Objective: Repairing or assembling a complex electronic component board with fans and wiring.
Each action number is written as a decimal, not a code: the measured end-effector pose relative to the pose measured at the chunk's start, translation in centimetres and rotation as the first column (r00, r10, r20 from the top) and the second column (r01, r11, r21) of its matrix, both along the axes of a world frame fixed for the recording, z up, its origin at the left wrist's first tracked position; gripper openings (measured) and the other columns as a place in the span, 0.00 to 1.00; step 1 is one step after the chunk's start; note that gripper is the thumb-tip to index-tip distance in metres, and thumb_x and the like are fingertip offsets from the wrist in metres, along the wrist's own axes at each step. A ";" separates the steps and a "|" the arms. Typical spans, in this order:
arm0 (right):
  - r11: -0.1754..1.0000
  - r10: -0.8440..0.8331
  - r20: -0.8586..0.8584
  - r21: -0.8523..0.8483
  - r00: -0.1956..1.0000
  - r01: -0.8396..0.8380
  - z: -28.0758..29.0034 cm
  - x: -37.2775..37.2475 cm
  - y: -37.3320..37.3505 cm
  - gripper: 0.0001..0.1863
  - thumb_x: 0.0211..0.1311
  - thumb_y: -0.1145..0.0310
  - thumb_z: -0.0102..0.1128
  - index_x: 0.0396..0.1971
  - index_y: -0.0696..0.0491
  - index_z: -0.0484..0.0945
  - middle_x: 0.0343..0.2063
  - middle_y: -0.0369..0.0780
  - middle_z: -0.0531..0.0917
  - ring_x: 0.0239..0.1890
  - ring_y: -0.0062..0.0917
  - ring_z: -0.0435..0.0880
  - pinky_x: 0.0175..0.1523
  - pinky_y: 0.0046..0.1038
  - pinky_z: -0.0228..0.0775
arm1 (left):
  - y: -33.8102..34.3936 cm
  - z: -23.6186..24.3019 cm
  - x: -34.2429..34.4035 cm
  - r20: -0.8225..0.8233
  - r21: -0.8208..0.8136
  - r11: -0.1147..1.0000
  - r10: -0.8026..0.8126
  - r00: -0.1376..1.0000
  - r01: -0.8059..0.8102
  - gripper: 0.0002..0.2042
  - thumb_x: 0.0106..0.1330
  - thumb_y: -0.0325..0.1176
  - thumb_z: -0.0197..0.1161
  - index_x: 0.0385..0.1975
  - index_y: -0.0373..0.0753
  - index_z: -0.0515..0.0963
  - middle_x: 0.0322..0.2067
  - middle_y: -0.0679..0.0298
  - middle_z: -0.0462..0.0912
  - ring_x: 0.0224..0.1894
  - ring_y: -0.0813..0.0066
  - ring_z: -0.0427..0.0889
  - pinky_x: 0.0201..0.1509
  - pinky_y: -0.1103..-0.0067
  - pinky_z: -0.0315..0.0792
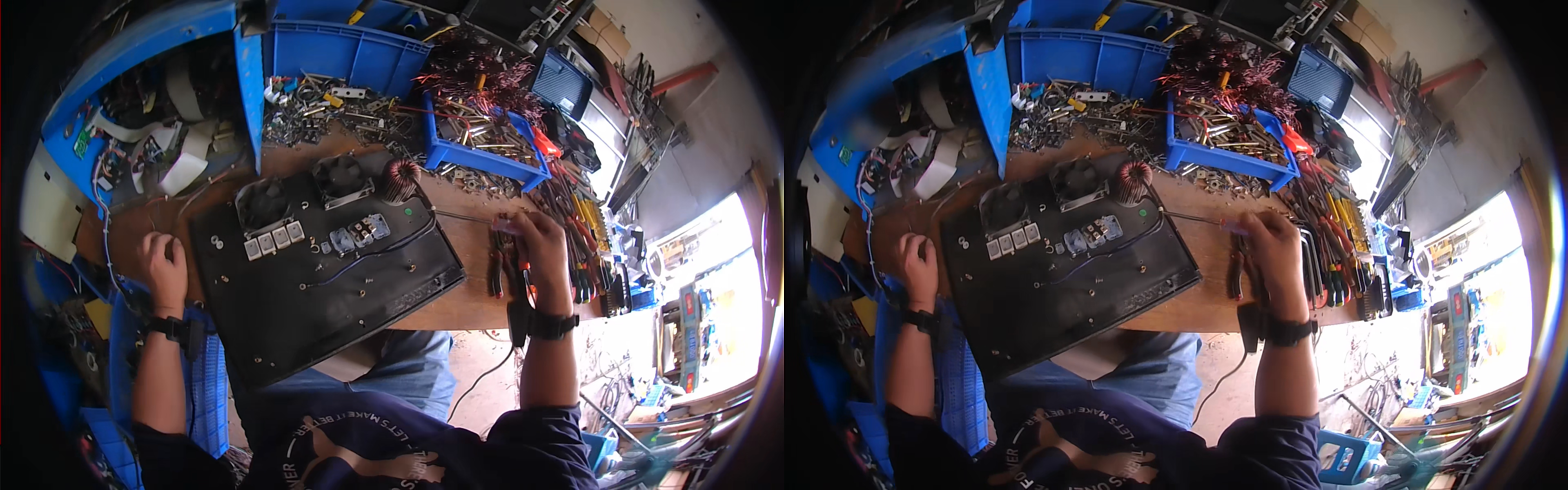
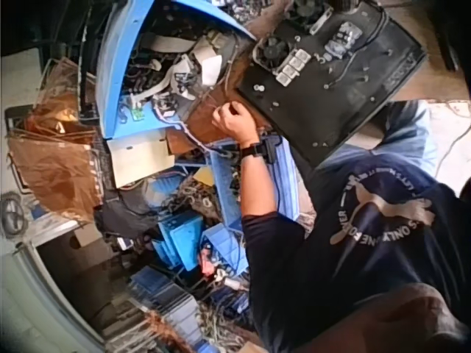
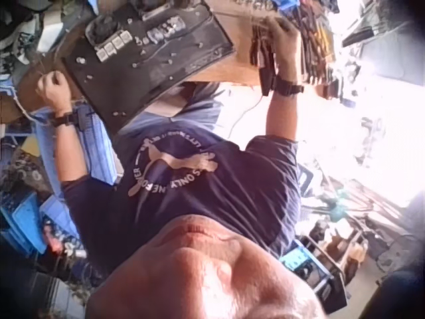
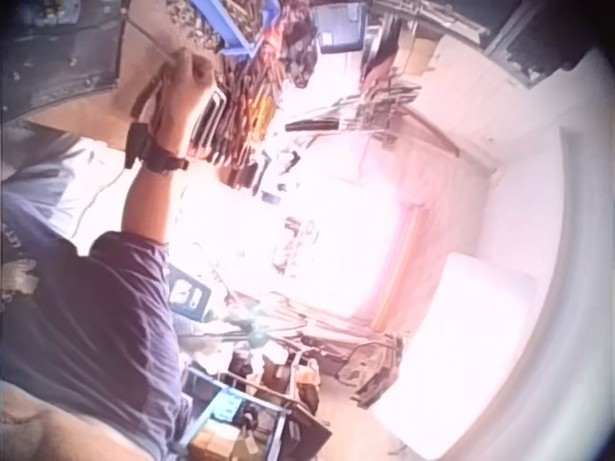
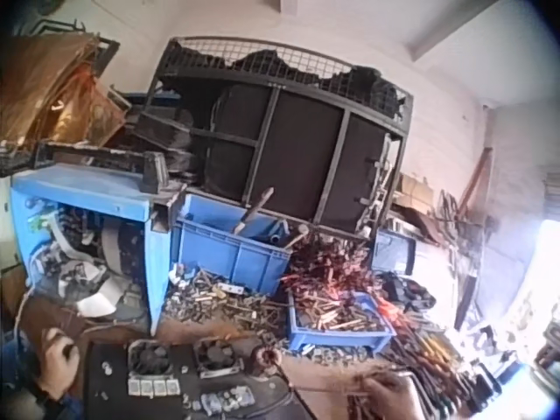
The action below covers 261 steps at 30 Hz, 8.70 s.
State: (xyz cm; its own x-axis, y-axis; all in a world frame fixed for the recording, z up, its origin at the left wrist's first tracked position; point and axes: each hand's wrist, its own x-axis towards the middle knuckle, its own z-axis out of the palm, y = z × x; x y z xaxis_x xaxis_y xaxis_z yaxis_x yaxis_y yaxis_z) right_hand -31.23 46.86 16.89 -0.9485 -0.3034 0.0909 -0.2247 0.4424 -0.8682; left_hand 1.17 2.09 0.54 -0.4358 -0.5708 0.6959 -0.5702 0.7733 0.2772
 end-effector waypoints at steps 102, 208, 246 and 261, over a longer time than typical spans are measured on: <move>0.958 0.021 -0.575 -0.222 0.818 -0.181 -13.3 6.1 1.3 0.06 0.50 0.73 0.68 0.27 0.54 0.79 0.20 0.40 0.78 0.21 0.36 0.79 0.26 0.32 0.71 | 19.4 10.5 -22.0 0.622 0.185 0.862 -0.475 0.623 0.472 0.11 0.50 0.38 0.71 0.24 0.36 0.84 0.31 0.52 0.84 0.39 0.53 0.81 0.49 0.66 0.75; 0.765 0.356 -0.192 0.622 0.914 -0.167 -5.6 0.3 1.0 0.17 0.58 0.61 0.61 0.40 0.60 0.80 0.38 0.51 0.82 0.44 0.45 0.82 0.49 0.40 0.73 | 15.3 1.2 9.2 -0.390 0.874 -0.334 -0.045 0.920 0.354 0.19 0.74 0.47 0.51 0.37 0.35 0.78 0.29 0.62 0.82 0.29 0.73 0.82 0.33 0.76 0.77; 0.639 0.270 -0.326 0.765 0.906 0.085 -8.9 3.7 -4.6 0.30 0.68 0.43 0.45 0.32 0.58 0.81 0.33 0.49 0.86 0.40 0.40 0.86 0.46 0.37 0.76 | 18.0 1.9 3.2 -0.580 0.640 -0.316 0.401 0.709 0.701 0.16 0.70 0.37 0.56 0.52 0.33 0.75 0.47 0.58 0.83 0.47 0.66 0.83 0.53 0.71 0.77; 0.556 0.167 -0.265 0.821 0.950 0.131 -7.9 7.5 0.7 0.33 0.64 0.40 0.48 0.33 0.59 0.82 0.32 0.51 0.86 0.39 0.42 0.86 0.45 0.38 0.76 | 19.9 3.7 4.2 -0.638 0.705 -0.227 0.211 0.741 0.672 0.20 0.69 0.39 0.59 0.55 0.33 0.72 0.50 0.60 0.80 0.51 0.69 0.80 0.55 0.73 0.75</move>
State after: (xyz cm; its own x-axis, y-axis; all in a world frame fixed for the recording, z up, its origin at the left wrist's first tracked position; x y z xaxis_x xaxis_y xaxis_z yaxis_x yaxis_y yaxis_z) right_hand -23.77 47.58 8.96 -0.9148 -0.4011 0.0479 -0.4022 0.9154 -0.0170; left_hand 5.38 22.02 4.19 -0.7038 -0.6237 -0.3401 0.0984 -0.5597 0.8228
